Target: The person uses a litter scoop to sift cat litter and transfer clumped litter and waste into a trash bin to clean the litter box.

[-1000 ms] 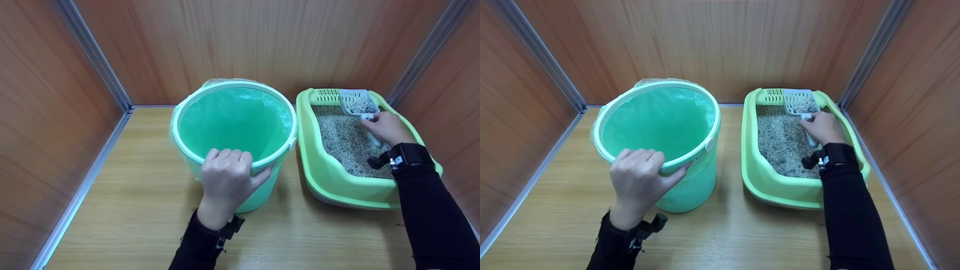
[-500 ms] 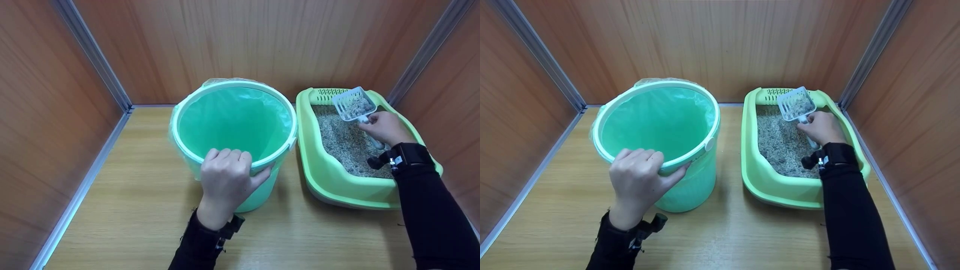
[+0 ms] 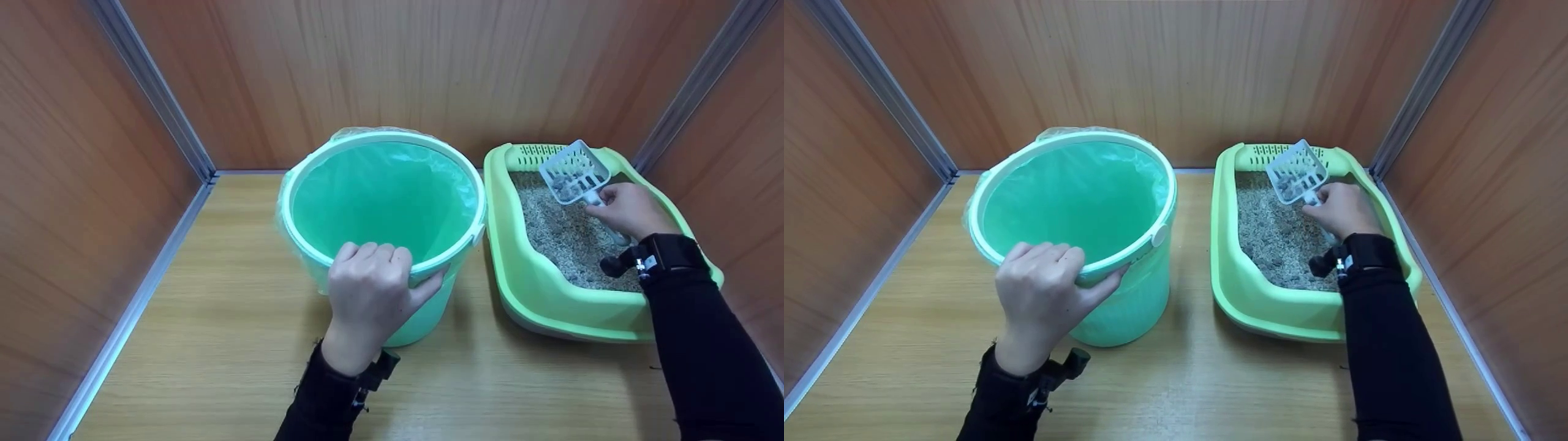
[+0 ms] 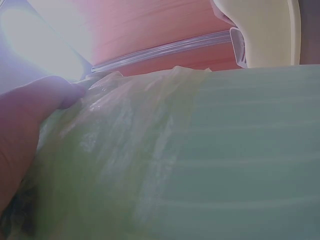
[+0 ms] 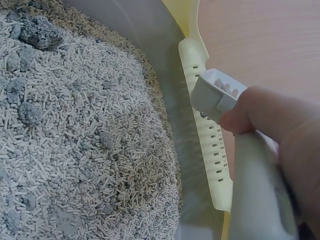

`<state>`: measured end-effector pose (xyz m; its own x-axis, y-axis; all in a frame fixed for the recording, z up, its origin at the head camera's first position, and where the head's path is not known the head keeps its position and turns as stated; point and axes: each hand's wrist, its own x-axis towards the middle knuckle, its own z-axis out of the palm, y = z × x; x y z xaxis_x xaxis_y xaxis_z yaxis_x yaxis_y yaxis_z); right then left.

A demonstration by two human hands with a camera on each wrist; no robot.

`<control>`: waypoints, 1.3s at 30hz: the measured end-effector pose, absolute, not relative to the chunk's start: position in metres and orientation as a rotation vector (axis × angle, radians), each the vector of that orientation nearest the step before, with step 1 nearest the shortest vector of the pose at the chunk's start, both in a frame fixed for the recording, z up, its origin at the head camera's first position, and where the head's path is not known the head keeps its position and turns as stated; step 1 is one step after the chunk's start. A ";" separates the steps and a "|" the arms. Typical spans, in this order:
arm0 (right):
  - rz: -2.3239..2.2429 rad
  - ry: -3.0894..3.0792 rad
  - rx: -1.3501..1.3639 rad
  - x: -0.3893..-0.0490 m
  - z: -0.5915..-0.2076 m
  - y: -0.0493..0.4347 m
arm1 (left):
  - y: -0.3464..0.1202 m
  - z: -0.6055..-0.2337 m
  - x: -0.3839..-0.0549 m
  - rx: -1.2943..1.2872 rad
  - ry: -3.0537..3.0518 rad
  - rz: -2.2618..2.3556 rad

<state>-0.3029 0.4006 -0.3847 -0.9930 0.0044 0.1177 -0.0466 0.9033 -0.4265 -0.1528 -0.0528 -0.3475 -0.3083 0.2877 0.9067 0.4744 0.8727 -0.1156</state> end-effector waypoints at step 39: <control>0.961 -3.028 0.029 -0.309 -0.383 0.394 | -0.053 -0.348 -0.152 -0.573 -1.921 -0.220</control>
